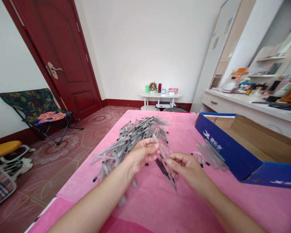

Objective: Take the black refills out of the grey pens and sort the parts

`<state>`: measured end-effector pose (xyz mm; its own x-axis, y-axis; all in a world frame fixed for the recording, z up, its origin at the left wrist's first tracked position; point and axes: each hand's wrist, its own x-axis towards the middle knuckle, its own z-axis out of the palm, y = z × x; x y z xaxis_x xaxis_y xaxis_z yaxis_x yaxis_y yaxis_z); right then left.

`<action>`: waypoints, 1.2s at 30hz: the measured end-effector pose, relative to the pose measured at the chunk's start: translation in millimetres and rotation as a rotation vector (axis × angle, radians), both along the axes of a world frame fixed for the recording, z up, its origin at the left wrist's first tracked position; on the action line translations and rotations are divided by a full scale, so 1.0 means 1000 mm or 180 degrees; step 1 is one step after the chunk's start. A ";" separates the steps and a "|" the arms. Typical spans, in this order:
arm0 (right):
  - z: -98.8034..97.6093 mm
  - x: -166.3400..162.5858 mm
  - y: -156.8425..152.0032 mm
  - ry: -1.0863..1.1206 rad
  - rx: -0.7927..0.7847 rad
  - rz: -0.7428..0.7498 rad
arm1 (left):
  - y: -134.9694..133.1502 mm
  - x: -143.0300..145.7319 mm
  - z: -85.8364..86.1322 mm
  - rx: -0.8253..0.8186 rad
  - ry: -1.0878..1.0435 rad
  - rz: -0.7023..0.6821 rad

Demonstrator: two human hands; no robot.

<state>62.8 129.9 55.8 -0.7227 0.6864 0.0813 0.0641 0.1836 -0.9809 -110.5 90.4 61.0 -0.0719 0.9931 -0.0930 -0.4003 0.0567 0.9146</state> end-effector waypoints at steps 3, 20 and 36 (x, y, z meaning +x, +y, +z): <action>0.005 0.008 0.010 -0.0446 0.0471 -0.0086 | -0.001 0.005 -0.001 -0.0064 0.0453 -0.0068; -0.008 0.091 0.107 -0.4125 0.2228 -0.1933 | 0.005 -0.077 0.005 0.0082 0.4591 0.0931; 0.007 0.048 0.068 -0.3041 0.2539 -0.1445 | 0.001 -0.017 -0.017 -0.0285 0.4796 0.1185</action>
